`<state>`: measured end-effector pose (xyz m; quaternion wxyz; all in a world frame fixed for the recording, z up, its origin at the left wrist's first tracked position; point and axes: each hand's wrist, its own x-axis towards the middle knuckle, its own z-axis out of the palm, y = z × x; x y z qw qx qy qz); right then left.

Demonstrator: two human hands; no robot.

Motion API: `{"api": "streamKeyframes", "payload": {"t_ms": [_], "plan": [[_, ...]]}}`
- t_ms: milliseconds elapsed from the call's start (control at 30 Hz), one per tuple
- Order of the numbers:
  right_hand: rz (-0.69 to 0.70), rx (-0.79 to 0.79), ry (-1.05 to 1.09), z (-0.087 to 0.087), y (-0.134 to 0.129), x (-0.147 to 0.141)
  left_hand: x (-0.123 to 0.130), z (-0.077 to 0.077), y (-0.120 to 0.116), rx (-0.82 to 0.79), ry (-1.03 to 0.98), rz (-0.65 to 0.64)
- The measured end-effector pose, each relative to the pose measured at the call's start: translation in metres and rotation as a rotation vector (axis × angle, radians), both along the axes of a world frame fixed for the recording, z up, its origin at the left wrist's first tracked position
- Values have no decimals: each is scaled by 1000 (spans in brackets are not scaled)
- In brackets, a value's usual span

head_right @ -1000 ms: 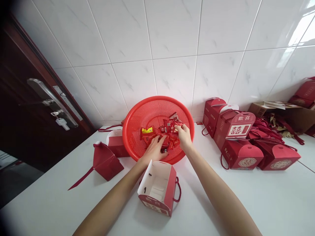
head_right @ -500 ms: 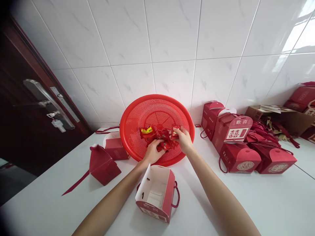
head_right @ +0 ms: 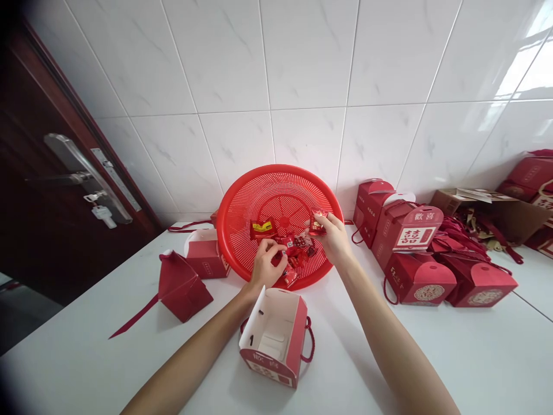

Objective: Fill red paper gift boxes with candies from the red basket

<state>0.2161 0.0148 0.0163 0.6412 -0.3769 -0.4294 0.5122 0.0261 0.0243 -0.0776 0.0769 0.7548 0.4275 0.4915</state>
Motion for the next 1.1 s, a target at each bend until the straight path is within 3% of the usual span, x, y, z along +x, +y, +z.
{"api": "streamKeyframes", "payload": {"t_ms": [200,367,533,667,867,1100], "plan": [[18,-30,-57,-2,-2,-4,9,1,-3,-40,149,-199],[31,-26,-70,-1,-4,-6,14,12,4,-168,208,-259],[30,2,-64,4,-8,-3,22,29,16,-296,400,-321],[15,-2,-71,7,-10,0,34,33,24,-378,434,-362],[-2,-2,-65,10,-11,3,44,22,27,-425,221,-365],[19,-26,-56,7,-10,3,23,9,30,-472,-317,-235]]}}
